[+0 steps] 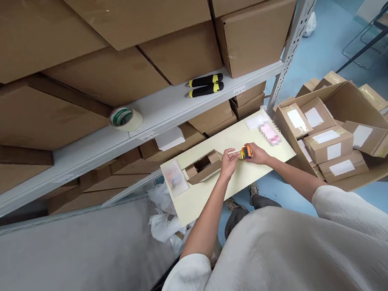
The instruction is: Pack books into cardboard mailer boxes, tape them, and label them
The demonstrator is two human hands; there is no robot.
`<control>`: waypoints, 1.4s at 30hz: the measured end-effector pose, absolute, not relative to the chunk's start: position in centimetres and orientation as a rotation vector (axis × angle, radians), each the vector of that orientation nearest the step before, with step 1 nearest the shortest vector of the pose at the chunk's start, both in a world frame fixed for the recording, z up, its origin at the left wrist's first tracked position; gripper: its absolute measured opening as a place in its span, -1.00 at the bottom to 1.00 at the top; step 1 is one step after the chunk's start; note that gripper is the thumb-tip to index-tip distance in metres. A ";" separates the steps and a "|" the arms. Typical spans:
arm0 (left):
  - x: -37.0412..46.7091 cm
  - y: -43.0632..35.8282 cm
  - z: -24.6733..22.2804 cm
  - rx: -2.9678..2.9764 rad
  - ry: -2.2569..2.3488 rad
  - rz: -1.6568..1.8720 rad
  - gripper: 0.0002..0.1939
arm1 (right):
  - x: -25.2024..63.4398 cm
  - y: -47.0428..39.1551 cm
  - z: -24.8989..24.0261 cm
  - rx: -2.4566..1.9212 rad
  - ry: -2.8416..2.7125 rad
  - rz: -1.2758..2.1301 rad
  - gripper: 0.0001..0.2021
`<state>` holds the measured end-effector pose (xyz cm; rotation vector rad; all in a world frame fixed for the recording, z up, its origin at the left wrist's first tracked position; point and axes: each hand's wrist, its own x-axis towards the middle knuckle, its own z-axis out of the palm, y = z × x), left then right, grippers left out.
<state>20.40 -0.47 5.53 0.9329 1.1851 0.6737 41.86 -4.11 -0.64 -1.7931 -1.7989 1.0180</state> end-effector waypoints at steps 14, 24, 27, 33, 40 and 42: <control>21.2 -0.4 5.2 1.155 1.311 0.594 -0.60 | 41.3 -4.0 1.6 -1.739 -1.931 0.972 -0.39; 20.8 0.0 6.4 1.364 1.292 0.506 -0.60 | 40.8 -3.6 1.9 -1.749 -1.979 0.950 -0.40; 20.8 0.2 6.5 1.410 1.295 0.479 -0.57 | 40.6 -3.6 2.0 -1.738 -2.010 0.936 -0.40; 21.0 1.0 6.0 1.345 1.289 0.496 -0.58 | 40.4 -3.8 2.3 -1.732 -2.037 0.950 -0.36; 21.6 1.6 5.5 1.174 1.315 0.535 -0.56 | 40.2 -4.0 2.5 -1.750 -2.031 0.962 -0.37; 21.7 1.6 5.6 1.112 1.318 0.546 -0.54 | 40.2 -4.0 2.5 -1.750 -2.027 0.961 -0.38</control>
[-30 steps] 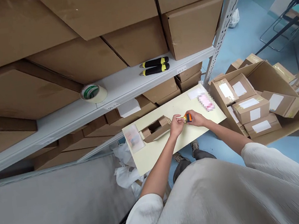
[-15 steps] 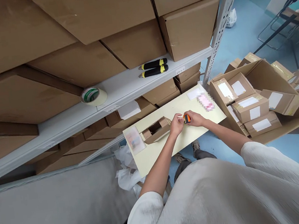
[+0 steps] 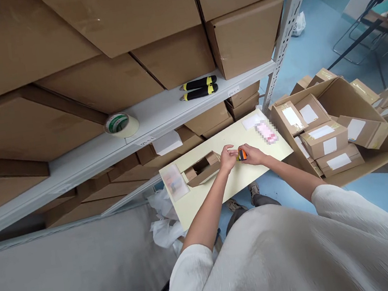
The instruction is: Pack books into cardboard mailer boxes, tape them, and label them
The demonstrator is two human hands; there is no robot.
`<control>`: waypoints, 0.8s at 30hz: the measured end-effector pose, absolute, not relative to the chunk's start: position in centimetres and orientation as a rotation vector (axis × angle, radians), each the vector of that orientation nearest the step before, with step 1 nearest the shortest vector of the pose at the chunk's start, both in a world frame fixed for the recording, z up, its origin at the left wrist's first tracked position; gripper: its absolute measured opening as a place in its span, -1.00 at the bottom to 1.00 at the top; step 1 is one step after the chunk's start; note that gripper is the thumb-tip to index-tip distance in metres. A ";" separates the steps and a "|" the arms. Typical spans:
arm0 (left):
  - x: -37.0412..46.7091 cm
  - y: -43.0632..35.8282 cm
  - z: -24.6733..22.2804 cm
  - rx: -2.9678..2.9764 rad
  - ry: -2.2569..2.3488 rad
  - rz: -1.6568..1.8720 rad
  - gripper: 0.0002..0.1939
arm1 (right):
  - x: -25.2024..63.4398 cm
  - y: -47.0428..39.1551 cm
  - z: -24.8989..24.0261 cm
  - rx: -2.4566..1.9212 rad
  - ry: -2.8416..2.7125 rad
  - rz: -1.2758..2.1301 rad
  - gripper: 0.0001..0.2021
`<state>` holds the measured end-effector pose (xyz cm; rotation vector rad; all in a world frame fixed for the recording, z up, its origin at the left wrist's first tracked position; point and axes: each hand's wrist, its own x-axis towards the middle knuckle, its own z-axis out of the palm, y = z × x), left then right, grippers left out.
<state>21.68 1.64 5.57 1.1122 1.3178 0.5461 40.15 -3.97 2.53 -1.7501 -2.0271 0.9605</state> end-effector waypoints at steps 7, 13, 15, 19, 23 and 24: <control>22.0 1.4 5.5 0.920 1.304 0.573 -0.51 | 40.0 -3.8 2.5 -1.747 -2.030 0.951 -0.38; 21.9 1.6 5.3 0.903 1.311 0.603 -0.47 | 40.0 -3.5 2.7 -1.753 -2.043 0.969 -0.36; 21.8 1.7 5.3 0.894 1.324 0.617 -0.50 | 40.1 -3.4 2.8 -1.762 -2.040 0.977 -0.36; 21.8 1.8 5.4 0.876 1.327 0.620 -0.54 | 40.0 -3.4 2.8 -1.765 -2.037 0.990 -0.37; 21.7 1.6 5.6 0.833 1.298 0.614 -0.53 | 40.0 -3.5 2.8 -1.775 -2.014 0.979 -0.38; 21.6 1.6 5.7 0.856 1.295 0.608 -0.53 | 40.1 -3.5 2.9 -1.780 -2.007 0.977 -0.38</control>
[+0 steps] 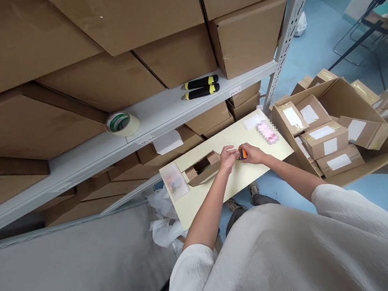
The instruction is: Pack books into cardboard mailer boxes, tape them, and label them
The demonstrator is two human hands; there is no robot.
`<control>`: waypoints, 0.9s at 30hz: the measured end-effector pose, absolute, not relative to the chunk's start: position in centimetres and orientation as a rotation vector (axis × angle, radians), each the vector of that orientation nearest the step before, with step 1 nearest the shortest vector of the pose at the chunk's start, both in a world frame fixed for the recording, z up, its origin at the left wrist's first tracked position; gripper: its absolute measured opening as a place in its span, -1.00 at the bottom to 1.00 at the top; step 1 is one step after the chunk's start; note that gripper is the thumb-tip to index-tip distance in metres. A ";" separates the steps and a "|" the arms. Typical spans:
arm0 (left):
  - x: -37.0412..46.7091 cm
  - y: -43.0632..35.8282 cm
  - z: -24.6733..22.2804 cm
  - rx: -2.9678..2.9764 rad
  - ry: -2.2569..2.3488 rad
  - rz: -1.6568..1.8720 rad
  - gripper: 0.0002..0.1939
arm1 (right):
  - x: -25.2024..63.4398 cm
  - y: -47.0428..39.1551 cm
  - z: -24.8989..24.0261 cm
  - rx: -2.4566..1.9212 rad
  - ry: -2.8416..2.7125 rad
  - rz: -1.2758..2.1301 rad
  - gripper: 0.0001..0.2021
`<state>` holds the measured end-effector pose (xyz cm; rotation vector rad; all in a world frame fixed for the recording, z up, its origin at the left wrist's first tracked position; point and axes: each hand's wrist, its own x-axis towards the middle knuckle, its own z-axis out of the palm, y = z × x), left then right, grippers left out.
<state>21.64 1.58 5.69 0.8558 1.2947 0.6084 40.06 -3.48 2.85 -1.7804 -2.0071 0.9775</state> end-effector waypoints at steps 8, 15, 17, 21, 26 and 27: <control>20.4 0.5 6.1 1.070 1.342 0.569 -0.57 | 40.0 -3.7 3.1 -1.812 -2.005 0.946 -0.39; 20.9 0.3 5.1 1.130 1.460 0.639 -0.66 | 39.3 -3.5 3.0 -1.837 -2.031 0.924 -0.40; 21.0 0.2 4.7 1.161 1.467 0.646 -0.68 | 39.2 -3.6 3.0 -1.851 -2.023 0.926 -0.40; 21.2 -0.2 4.4 1.216 1.475 0.625 -0.70 | 39.1 -3.6 3.1 -1.852 -2.010 0.918 -0.41; 21.4 -0.3 5.0 1.305 1.531 0.588 -0.68 | 39.1 -3.6 3.2 -1.862 -2.004 0.906 -0.43; 21.4 -0.2 5.1 1.322 1.536 0.582 -0.67 | 39.1 -3.6 3.1 -1.867 -2.003 0.906 -0.43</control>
